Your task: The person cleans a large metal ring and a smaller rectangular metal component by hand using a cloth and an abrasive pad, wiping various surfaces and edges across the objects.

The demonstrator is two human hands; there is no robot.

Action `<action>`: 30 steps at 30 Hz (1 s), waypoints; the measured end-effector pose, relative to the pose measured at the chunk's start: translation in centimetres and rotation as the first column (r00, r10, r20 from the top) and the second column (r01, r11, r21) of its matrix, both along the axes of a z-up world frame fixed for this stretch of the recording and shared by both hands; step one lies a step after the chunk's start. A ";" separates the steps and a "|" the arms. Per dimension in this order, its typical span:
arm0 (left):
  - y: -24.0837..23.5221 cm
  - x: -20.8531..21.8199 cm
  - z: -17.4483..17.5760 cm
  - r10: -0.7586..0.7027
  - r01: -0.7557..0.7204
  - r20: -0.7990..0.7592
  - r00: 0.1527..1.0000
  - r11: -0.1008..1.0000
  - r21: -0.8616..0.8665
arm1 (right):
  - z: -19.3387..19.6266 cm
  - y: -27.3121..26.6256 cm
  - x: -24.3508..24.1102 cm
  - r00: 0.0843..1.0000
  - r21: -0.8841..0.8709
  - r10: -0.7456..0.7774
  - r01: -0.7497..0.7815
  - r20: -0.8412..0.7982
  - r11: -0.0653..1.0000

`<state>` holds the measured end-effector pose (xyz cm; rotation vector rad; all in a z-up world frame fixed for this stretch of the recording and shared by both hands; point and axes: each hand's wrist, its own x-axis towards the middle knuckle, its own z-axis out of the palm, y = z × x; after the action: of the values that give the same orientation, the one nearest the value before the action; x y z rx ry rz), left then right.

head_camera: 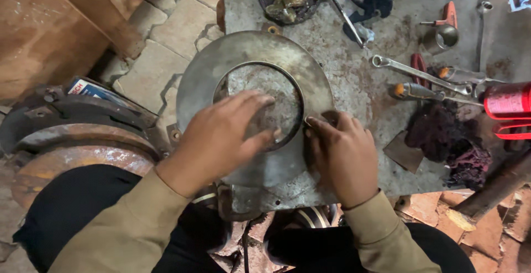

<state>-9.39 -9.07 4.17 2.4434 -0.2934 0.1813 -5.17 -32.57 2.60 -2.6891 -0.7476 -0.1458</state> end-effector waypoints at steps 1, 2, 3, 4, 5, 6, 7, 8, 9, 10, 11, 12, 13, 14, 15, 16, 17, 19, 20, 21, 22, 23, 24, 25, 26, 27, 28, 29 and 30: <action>0.1 -0.1 0.0 0.033 -0.033 -0.001 0.999 0.999 0.005 | 0.0 0.1 0.0 1.000 -0.012 -0.009 0.009 -0.020 1.000; 0.3 0.0 -0.1 0.067 -0.067 0.002 0.998 0.998 0.012 | -0.1 0.2 0.0 1.000 -0.014 0.005 -0.005 0.008 1.000; 0.3 0.1 -0.2 0.056 -0.055 -0.023 0.998 0.998 0.013 | -0.2 0.4 0.1 0.999 -0.017 0.020 -0.019 0.037 1.000; 0.3 0.2 -0.4 0.044 -0.043 -0.050 0.998 0.999 0.015 | -0.3 0.6 0.0 0.997 -0.019 0.034 -0.032 0.063 0.999; 0.3 0.3 -0.5 0.033 -0.032 -0.077 0.997 0.999 0.016 | -0.4 0.7 -0.2 0.997 -0.020 0.042 -0.041 0.068 0.999; 0.2 0.3 -0.6 0.028 -0.027 -0.084 0.996 1.000 0.011 | -0.4 0.7 -0.3 0.996 -0.021 0.050 -0.048 0.074 0.999; 0.1 0.3 -0.7 0.023 -0.022 -0.091 0.996 1.000 0.006 | -0.4 0.8 -0.4 0.995 -0.021 0.057 -0.055 0.080 0.998; 0.0 0.3 -0.8 0.016 -0.016 -0.096 0.995 1.000 0.003 | -0.4 0.7 -0.1 0.991 0.102 0.131 -0.129 -0.018 0.986; 0.0 0.3 -0.8 -0.006 0.003 -0.087 0.996 0.999 -0.032 | -0.1 0.6 0.5 0.971 0.229 0.216 -0.187 -0.105 0.955; -0.1 0.3 -0.8 -0.025 0.020 -0.079 0.997 0.998 -0.067 | 0.1 0.6 0.8 0.933 0.357 0.310 -0.231 -0.182 0.905; -0.2 0.3 -0.8 -0.045 0.037 -0.070 0.997 0.994 -0.101 | 0.6 0.4 0.9 0.879 0.417 0.224 -0.031 -0.422 0.908; -0.3 0.2 -0.7 -0.062 0.051 -0.075 0.995 0.987 -0.150 | 1.4 -0.1 1.1 0.751 0.421 0.158 0.172 -0.641 0.890; -0.5 0.1 -0.7 -0.080 0.063 -0.079 0.994 0.978 -0.199 | 2.0 -0.3 1.2 0.562 0.369 0.114 0.364 -0.819 0.855; -0.7 0.1 -0.6 -0.102 0.079 -0.083 0.991 0.966 -0.248 | 2.3 -0.1 1.3 0.534 0.357 0.098 0.409 -0.840 0.840; -0.8 0.1 -0.5 -0.106 0.064 -0.139 0.985 0.958 -0.278 | 2.4 0.0 1.4 0.504 0.344 0.082 0.453 -0.860 0.823; -1.0 0.0 -0.3 -0.114 0.049 -0.195 0.974 0.950 -0.309 | 2.5 0.0 1.4 0.474 0.328 0.065 0.497 -0.878 0.803; -1.2 -0.1 -0.2 -0.124 0.034 -0.249 0.960 0.940 -0.338 | 2.4 0.1 1.2 0.459 0.347 0.092 0.511 -0.884 0.787; -1.5 0.3 0.0 -0.058 -0.058 -0.338 0.939 0.945 -0.322 | 2.0 0.3 1.0 0.430 0.384 0.147 0.538 -0.891 0.751; -1.6 0.3 0.1 -0.022 -0.106 -0.385 0.923 0.945 -0.309 | 1.8 0.2 0.9 0.444 0.397 0.151 0.536 -0.883 0.745; -1.7 0.4 0.2 -0.007 -0.128 -0.376 0.926 0.934 -0.333 | 1.6 0.1 0.8 0.459 0.411 0.156 0.533 -0.875 0.739; -1.7 0.4 0.3 0.009 -0.150 -0.367 0.930 0.922 -0.357 | 1.4 0.0 0.8 0.473 0.425 0.160 0.530 -0.866 0.734; -1.7 0.5 0.4 0.026 -0.171 -0.359 0.933 0.908 -0.381 | 1.1 -0.1 0.7 0.482 0.493 0.235 0.525 -0.844 0.694; -1.7 0.6 0.5 0.060 -0.218 -0.406 0.912 0.909 -0.356 | 0.7 -0.1 0.8 0.489 0.557 0.309 0.519 -0.816 0.648; -1.7 0.7 0.6 0.095 -0.264 -0.451 0.887 0.907 -0.328 | 0.4 -0.2 0.7 0.495 0.617 0.381 0.513 -0.781 0.597; -1.6 0.8 0.6 0.129 -0.307 -0.495 0.859 0.904 -0.297 | 0.2 -0.2 0.6 0.477 0.596 0.367 0.536 -0.798 0.598; -1.6 0.7 0.5 0.135 -0.298 -0.451 0.882 0.902 -0.313 | 0.0 -0.3 0.6 0.458 0.574 0.354 0.559 -0.815 0.599; -1.6 0.7 0.4 0.140 -0.287 -0.406 0.903 0.900 -0.328 | -0.2 -0.3 0.5 0.438 0.551 0.341 0.581 -0.832 0.599; -1.6 0.7 0.2 0.146 -0.276 -0.360 0.922 0.898 -0.342 | -0.3 -0.4 0.5 0.451 0.539 0.310 0.586 -0.837 0.605; -1.6 0.7 0.1 0.139 -0.265 -0.340 0.930 0.894 -0.361 | -0.3 -0.4 0.6 0.464 0.527 0.277 0.592 -0.841 0.609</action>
<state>-8.68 -10.67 4.24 2.0454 0.1335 -0.0476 -4.56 -33.01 2.30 -1.5409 0.0347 0.7024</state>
